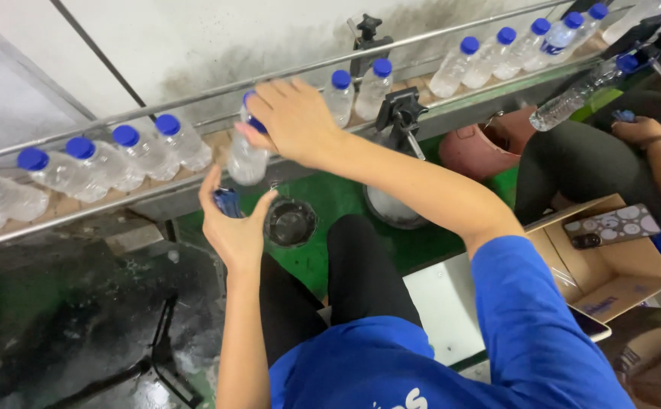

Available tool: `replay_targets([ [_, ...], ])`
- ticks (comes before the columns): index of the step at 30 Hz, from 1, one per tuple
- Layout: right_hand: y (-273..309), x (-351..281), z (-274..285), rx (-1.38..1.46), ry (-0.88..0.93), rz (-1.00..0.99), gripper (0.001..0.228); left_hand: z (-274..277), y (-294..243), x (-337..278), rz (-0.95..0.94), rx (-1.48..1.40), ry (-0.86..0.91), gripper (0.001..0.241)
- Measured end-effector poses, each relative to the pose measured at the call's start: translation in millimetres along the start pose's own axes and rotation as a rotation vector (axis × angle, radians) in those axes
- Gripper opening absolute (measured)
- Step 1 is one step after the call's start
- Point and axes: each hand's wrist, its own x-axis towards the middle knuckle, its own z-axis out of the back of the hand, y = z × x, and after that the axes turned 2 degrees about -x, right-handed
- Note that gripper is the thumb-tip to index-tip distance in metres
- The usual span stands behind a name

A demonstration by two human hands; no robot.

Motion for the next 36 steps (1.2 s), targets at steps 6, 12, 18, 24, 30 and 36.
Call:
replay_targets([
  [6, -11.2, 37.6, -21.7, -0.366, -0.093, 0.140, 0.050, -5.3, 22.6, -4.0, 0.137, -0.437, 0.011, 0.069],
  [12, -8.6, -3.0, -103.6, -0.321, 0.155, 0.046, 0.041, -38.8, 64.9, -16.2, 0.480, -0.522, 0.187, 0.042],
  [18, -26.5, -11.6, -71.2, -0.135, 0.620, -0.195, 0.039, -62.3, 106.8, -33.8, 0.727, -0.746, 0.332, 0.030],
  [24, -21.6, -50.9, -18.5, -0.207, 0.238, -0.203, 0.054, -83.0, 146.2, -57.5, 0.892, -0.920, 0.384, 0.023],
  [30, 74.5, -174.4, -29.5, 0.376, 0.147, -0.390, 0.018, -112.1, 237.4, -101.1, 0.809, -0.834, 0.299, 0.036],
  [36, 125.5, -273.0, -54.1, 1.023, 0.575, -0.828, 0.040, -100.6, 252.1, -108.6, 0.996, -0.844, 0.333, 0.052],
])
